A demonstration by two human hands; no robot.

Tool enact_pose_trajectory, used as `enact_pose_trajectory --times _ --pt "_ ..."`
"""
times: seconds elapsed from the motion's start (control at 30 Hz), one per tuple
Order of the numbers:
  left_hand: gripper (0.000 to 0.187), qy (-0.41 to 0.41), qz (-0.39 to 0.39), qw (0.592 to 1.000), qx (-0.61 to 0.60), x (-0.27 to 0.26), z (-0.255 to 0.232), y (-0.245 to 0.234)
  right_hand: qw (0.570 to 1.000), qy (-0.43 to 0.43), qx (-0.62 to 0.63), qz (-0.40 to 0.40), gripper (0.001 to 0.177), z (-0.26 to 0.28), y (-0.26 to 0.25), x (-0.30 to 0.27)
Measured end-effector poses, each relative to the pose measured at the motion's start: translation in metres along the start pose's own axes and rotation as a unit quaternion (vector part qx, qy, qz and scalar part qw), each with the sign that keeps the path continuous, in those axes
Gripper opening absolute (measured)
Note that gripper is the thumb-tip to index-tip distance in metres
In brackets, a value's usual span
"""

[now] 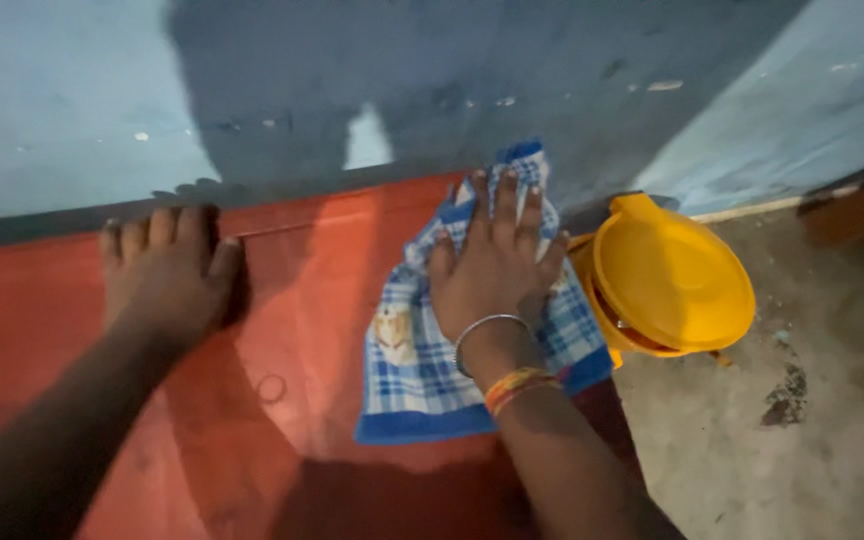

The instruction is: The person wipes the legs and the top surface of a red low table using a cloth.

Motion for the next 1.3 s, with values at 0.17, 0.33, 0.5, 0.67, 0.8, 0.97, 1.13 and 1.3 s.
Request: enact_pose_trajectory --times 0.17,0.33,0.5,0.67,0.8,0.97,1.13,1.3 --pt "0.055 -0.002 -0.042 0.999 -0.033 -0.023 -0.019 -0.005 0.999 -0.005 -0.029 -0.013 0.076 -0.019 0.008 0.001" --pt "0.054 -0.002 -0.046 0.999 -0.018 -0.034 -0.037 -0.020 0.993 -0.049 -0.041 -0.097 0.075 -0.054 0.026 -0.007" --pt "0.056 0.013 -0.053 0.997 -0.059 -0.052 -0.037 -0.035 0.991 0.090 -0.065 -0.076 0.067 -0.047 0.033 0.014" --pt "0.057 -0.004 -0.067 0.994 -0.090 -0.059 -0.031 -0.048 0.993 0.107 -0.021 -0.052 0.063 -0.003 0.013 0.038" --pt "0.054 -0.030 -0.049 0.991 -0.124 -0.054 -0.035 -0.045 0.988 0.022 -0.154 0.025 0.065 0.043 0.008 0.051" --pt "0.046 -0.041 -0.039 0.978 -0.201 -0.050 -0.018 -0.045 0.992 -0.115 0.033 0.041 0.043 0.162 0.034 -0.002" --pt "0.051 -0.070 0.051 0.955 -0.285 -0.027 0.034 -0.058 0.969 -0.201 0.083 0.115 0.041 0.179 0.019 -0.009" --pt "0.054 -0.085 0.184 0.978 -0.048 -0.019 0.057 -0.065 0.967 -0.155 0.043 0.195 0.046 0.120 0.000 0.016"
Point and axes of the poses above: each hand's wrist, its own x-axis towards the middle knuckle, its own y-axis out of the palm, z = x × y, the point moved 1 cm from there along x, towards the middle knuckle, and after that the axes turned 7 degrees about x, right-handed, at the moved point
